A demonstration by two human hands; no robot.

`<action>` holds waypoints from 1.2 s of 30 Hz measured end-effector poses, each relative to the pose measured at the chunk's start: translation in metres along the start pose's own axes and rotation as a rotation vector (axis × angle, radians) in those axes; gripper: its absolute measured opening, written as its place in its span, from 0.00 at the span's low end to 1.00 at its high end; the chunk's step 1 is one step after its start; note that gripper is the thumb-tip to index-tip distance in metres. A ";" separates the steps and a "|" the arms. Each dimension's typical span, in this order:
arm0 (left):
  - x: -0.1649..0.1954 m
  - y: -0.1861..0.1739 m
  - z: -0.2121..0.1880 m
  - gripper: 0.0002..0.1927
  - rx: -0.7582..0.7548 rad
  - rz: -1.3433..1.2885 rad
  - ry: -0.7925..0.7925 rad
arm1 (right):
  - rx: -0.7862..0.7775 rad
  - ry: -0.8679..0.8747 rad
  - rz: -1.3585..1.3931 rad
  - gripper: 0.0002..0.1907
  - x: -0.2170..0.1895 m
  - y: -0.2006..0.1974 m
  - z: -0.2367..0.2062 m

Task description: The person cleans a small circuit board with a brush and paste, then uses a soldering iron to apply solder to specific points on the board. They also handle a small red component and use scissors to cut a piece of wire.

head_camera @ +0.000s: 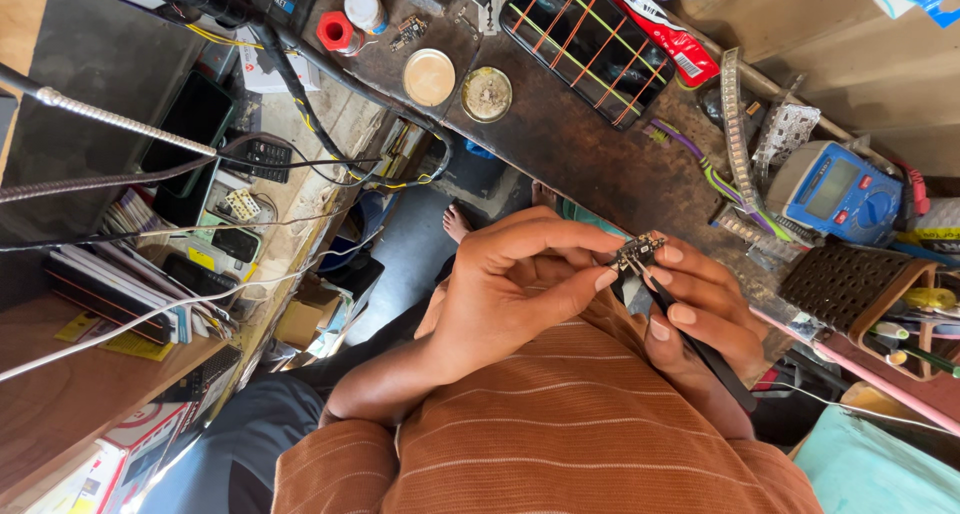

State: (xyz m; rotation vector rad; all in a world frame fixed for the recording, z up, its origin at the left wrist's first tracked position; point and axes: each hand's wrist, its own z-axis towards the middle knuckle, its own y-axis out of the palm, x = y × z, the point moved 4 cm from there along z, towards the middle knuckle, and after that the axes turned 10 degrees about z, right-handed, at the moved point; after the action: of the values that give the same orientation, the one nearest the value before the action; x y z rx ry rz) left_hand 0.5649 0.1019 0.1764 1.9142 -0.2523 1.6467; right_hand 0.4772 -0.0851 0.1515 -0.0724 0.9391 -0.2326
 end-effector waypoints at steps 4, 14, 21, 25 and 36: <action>0.001 0.000 0.000 0.16 -0.002 -0.005 0.003 | 0.037 -0.010 0.027 0.13 0.002 0.001 -0.001; 0.003 0.000 -0.001 0.16 0.001 0.032 0.009 | 0.012 0.048 0.012 0.13 -0.005 0.001 -0.002; 0.003 0.000 -0.001 0.16 -0.001 0.038 0.022 | 0.012 0.053 0.029 0.13 -0.003 -0.001 -0.002; 0.003 0.000 0.000 0.16 0.002 0.044 0.019 | 0.020 0.058 0.018 0.13 -0.001 -0.001 -0.004; 0.001 -0.002 0.002 0.16 -0.008 -0.004 -0.012 | 0.051 -0.034 0.021 0.13 0.008 0.001 -0.003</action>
State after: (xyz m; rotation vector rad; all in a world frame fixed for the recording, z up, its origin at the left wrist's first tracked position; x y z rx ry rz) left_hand 0.5676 0.1025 0.1771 1.9177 -0.2594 1.6290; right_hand 0.4793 -0.0862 0.1438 -0.0193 0.8996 -0.2355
